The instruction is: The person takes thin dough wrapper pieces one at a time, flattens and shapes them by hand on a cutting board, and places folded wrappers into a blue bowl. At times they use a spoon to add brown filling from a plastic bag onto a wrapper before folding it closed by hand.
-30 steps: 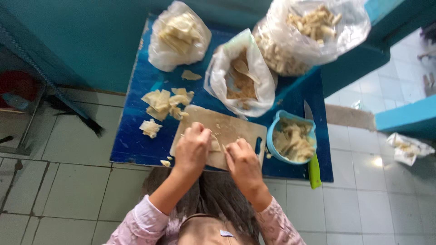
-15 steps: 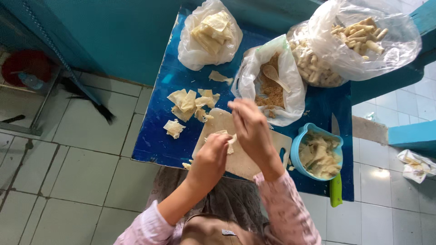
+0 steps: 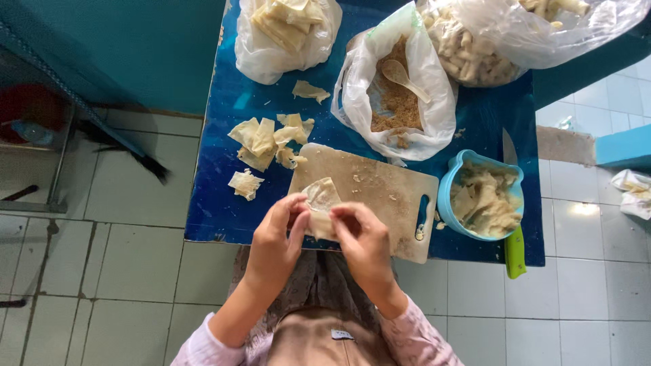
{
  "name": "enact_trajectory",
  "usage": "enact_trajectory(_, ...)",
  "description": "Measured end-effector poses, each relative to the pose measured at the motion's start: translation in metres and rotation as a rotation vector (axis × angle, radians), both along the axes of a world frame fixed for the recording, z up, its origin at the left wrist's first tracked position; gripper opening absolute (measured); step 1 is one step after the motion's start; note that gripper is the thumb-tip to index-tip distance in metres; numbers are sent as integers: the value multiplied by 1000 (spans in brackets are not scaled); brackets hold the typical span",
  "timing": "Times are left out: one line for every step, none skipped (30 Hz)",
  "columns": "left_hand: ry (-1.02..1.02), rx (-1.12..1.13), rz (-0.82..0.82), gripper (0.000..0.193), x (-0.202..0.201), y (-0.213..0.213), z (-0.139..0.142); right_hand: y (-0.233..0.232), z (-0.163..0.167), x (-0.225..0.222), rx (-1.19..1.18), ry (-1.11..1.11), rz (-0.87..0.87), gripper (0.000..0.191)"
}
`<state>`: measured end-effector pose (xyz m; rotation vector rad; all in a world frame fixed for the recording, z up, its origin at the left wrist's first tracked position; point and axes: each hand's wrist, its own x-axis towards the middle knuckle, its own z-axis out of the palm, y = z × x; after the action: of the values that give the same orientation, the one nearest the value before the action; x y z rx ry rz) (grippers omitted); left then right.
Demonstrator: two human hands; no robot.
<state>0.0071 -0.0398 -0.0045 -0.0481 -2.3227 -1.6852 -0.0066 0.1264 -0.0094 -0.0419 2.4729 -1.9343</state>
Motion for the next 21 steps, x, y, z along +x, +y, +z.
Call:
enact_trajectory(43, -65, 16, 29, -4, 0, 0, -5, 1, -2, 177, 164, -11, 11)
enact_trajectory(98, -176, 29, 27, -9, 0, 1, -10, 2, -6, 245, 241, -6, 12)
enact_trajectory(157, -287, 44, 26, -16, -1, 1, -16, 4, -13, 313, 323, 1, 12)
enact_trajectory(210, -396, 59, 24, -20, -2, 2, -21, 6, -16, 383, 398, 10, 13)
enact_trajectory(190, -474, 60, 23, -22, -1, 2, -24, 9, -16, 493, 395, 19, 11)
enact_trajectory(174, -552, 62, 23, -25, -1, 2, -27, 12, -18, 602, 396, 27, 10)
enact_trajectory(160, -631, 63, 23, -28, -2, 2, -29, 15, -19, 712, 398, 32, 10)
enact_trajectory(111, -624, 80, 19, -29, -2, 2, -29, 18, -18, 729, 404, 8, 14)
enact_trajectory(63, -615, 97, 16, -30, -2, 3, -27, 21, -18, 746, 411, -14, 19)
enact_trajectory(11, -606, 112, 15, -31, -2, 3, -25, 24, -17, 763, 414, -36, 24)
enact_trajectory(2, -665, 115, 14, -32, -1, 2, -23, 25, -16, 768, 377, -37, 23)
enact_trajectory(-5, -723, 115, 14, -34, 0, 1, -22, 26, -15, 773, 340, -40, 23)
enact_trajectory(-11, -780, 113, 15, -36, 2, 0, -20, 26, -15, 779, 302, -47, 22)
enact_trajectory(-21, -804, 108, 14, -37, 3, -1, -19, 26, -15, 755, 272, -35, 19)
enact_trajectory(-30, -830, 101, 14, -38, 5, -2, -19, 24, -16, 730, 239, -26, 16)
enact_trajectory(-36, -858, 92, 14, -38, 6, -4, -19, 22, -16, 703, 208, -20, 14)
enact_trajectory(-19, -879, 95, 14, -37, 8, -5, -19, 20, -17, 699, 219, -16, 14)
enact_trajectory(-4, -899, 96, 15, -35, 11, -5, -19, 19, -17, 695, 227, -12, 13)
enact_trajectory(8, -919, 95, 16, -31, 13, -6, -19, 17, -16, 691, 232, -8, 13)
enact_trajectory(11, -916, 93, 16, -30, 16, -6, -19, 15, -15, 649, 241, -17, 12)
enact_trajectory(15, -912, 93, 16, -30, 18, -6, -19, 13, -15, 607, 253, -26, 13)
